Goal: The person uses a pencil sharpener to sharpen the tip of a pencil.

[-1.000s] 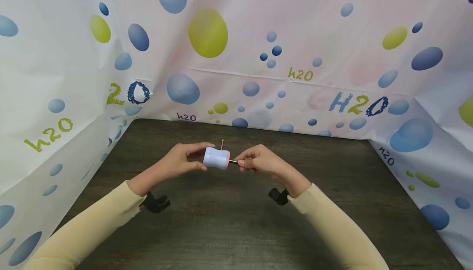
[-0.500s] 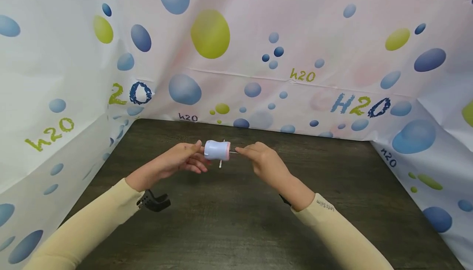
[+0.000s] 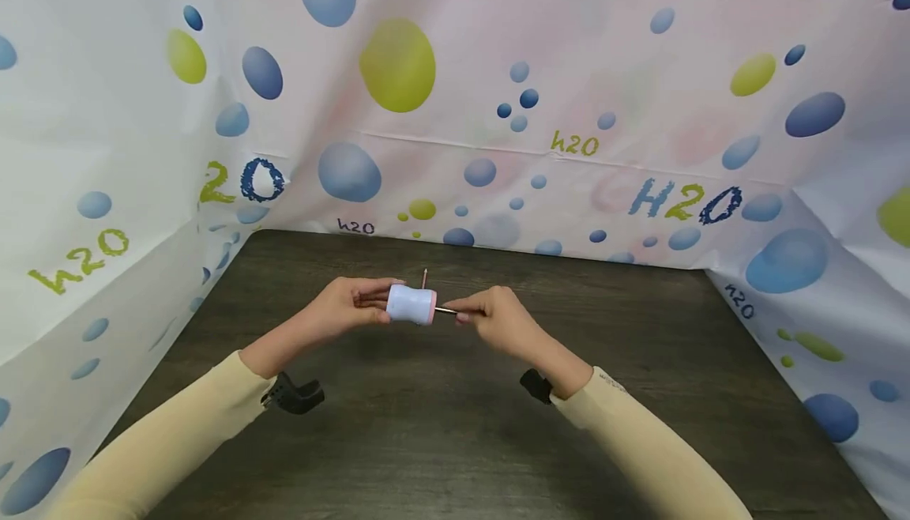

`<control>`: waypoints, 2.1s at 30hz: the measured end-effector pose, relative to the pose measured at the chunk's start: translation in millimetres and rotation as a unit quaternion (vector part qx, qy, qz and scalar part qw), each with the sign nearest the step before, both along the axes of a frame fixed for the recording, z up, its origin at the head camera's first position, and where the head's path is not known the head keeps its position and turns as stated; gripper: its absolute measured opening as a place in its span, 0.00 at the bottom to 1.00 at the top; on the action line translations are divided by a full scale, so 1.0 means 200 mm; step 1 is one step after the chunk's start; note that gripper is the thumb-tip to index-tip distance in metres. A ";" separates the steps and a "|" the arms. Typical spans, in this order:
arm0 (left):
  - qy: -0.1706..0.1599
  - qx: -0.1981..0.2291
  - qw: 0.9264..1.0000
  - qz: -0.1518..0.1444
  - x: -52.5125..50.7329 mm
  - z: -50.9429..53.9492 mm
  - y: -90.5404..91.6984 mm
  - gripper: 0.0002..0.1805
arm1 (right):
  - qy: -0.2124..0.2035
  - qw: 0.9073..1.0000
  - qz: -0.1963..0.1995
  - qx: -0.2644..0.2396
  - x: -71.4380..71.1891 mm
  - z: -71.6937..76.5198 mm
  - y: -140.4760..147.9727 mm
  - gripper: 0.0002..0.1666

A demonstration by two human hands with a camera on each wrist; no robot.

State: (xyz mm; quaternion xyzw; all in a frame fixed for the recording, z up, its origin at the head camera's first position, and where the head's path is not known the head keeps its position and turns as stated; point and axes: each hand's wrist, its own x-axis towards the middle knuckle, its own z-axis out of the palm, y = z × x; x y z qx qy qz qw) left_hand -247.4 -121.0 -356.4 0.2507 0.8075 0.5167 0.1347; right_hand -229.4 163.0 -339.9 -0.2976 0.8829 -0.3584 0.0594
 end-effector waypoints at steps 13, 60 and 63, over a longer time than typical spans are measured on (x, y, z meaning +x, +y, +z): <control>0.034 0.048 0.997 -0.052 0.02 0.00 -0.01 0.32 | -0.095 0.995 0.021 -0.014 -0.05 -0.04 0.06 0.19; 0.211 -0.074 0.975 0.019 0.01 -0.03 0.03 0.33 | -0.255 0.966 -0.014 -0.033 -0.11 0.04 0.04 0.20; 0.219 -0.070 0.973 0.014 0.00 -0.02 0.04 0.32 | -0.242 0.970 -0.008 -0.026 -0.10 0.04 0.05 0.22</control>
